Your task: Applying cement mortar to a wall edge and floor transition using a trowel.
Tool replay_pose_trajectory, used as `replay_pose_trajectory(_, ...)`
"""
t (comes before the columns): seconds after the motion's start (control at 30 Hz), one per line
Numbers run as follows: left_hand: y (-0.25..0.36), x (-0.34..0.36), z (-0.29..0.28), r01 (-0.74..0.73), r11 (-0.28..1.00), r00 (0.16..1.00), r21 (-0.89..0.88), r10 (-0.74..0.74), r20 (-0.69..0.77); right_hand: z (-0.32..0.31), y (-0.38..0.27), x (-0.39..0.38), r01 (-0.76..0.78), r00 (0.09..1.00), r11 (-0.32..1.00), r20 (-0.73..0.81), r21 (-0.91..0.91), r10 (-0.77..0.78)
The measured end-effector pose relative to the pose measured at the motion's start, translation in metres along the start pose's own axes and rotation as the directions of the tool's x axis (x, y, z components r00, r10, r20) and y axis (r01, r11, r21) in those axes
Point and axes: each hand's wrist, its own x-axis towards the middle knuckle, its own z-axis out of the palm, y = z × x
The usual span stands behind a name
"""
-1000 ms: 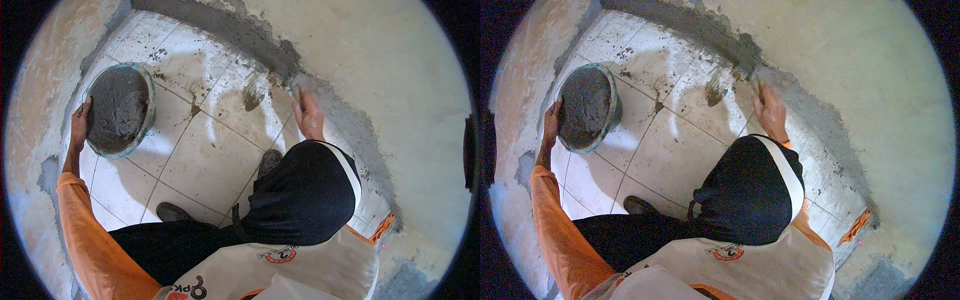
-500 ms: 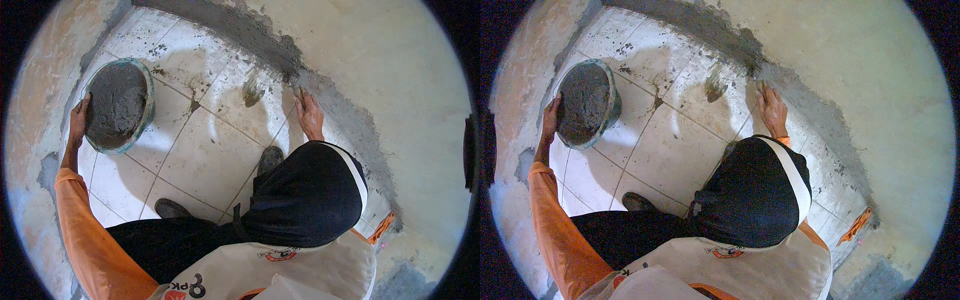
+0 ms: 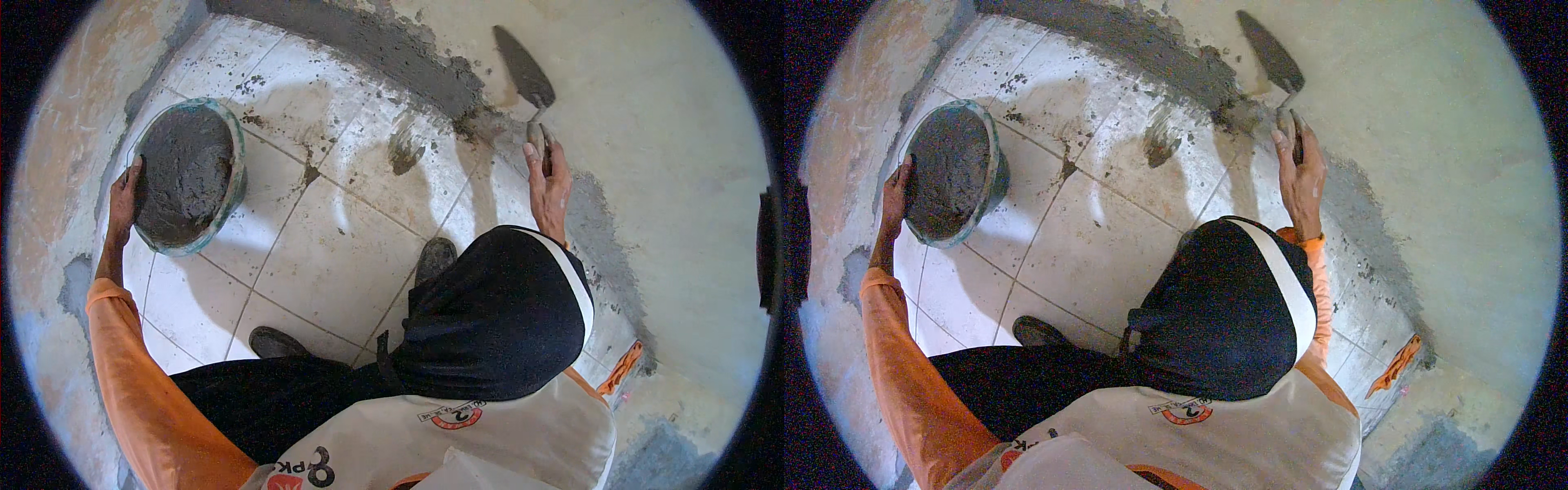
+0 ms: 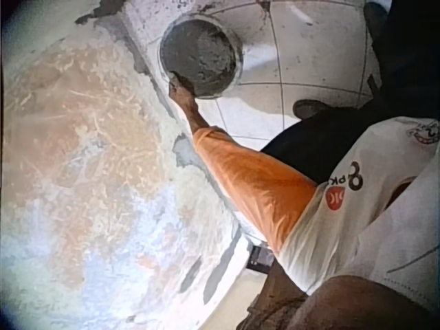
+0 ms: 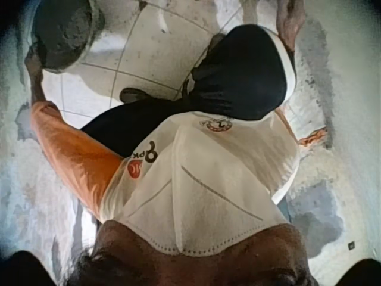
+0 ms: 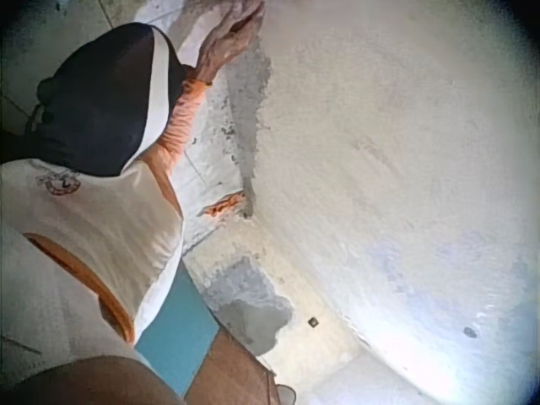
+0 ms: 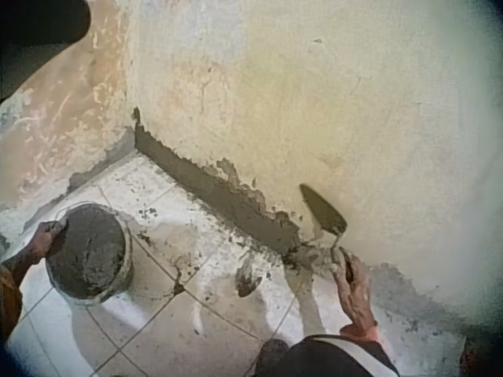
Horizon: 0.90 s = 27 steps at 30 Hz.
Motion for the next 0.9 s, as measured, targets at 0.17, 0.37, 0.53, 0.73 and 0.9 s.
replay_pose_trajectory(0.17,-0.018,0.009,-0.006,0.013,1.000,1.000,-0.027,-0.012,0.022,-0.015,-0.004,0.006,0.336,0.938,0.895,0.013,-0.294,-0.347)
replay_pose_trajectory(0.37,-0.012,0.014,-0.005,0.021,1.000,0.999,-0.012,-0.021,0.037,-0.024,-0.086,0.091,0.621,0.782,0.621,0.335,-0.478,-0.525)
replay_pose_trajectory(0.53,-0.025,0.013,-0.014,-0.009,0.998,0.999,0.058,0.006,0.046,0.042,-0.209,0.181,0.893,0.442,0.234,0.648,-0.385,-0.619)
replay_pose_trajectory(0.73,-0.025,0.020,-0.012,-0.041,0.997,0.995,0.070,0.035,0.091,0.061,-0.256,0.199,0.920,0.318,-0.084,0.854,-0.383,-0.412)
replay_pose_trajectory(0.9,-0.020,0.010,-0.009,0.014,0.994,0.998,0.113,-0.021,0.060,0.021,-0.274,0.150,0.826,0.563,0.006,0.826,-0.563,-0.017)
